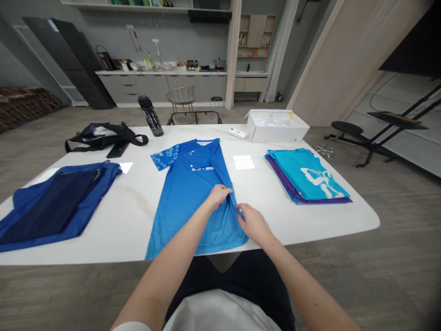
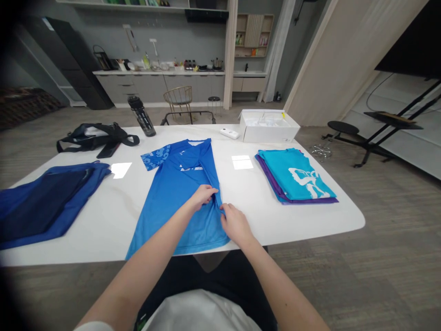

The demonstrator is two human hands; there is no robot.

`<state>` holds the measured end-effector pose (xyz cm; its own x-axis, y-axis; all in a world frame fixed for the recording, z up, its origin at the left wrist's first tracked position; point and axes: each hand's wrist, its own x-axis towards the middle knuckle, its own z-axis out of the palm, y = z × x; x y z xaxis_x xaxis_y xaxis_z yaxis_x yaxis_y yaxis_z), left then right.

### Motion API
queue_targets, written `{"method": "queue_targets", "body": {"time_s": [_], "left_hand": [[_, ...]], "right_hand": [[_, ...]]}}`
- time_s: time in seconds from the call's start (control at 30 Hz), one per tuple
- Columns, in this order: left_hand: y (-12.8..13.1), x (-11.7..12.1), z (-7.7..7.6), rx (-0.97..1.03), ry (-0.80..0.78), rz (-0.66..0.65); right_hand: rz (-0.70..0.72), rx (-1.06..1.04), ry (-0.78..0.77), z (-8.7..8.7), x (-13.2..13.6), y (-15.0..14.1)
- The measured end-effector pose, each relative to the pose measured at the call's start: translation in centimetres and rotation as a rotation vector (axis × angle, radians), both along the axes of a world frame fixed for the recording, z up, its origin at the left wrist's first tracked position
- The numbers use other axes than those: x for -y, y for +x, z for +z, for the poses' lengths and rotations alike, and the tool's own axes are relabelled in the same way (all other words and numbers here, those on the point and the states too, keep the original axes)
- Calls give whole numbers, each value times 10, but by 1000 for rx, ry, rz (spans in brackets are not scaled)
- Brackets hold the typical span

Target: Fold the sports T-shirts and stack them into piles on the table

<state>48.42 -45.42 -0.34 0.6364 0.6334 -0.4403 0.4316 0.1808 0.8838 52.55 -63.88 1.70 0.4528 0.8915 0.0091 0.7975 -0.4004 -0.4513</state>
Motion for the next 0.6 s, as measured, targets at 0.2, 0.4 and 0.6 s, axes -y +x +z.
{"method": "queue_targets", "body": {"time_s": [0.2, 0.4, 0.6], "left_hand": [[-28, 50, 15, 333, -374, 206], [-51, 75, 26, 440, -837, 248], [-77, 89, 19, 438, -735, 358]], "right_hand": [[-54, -58, 82, 18, 13, -5], [32, -107, 167, 41, 21, -23], [153, -89, 206, 45, 32, -50]]}}
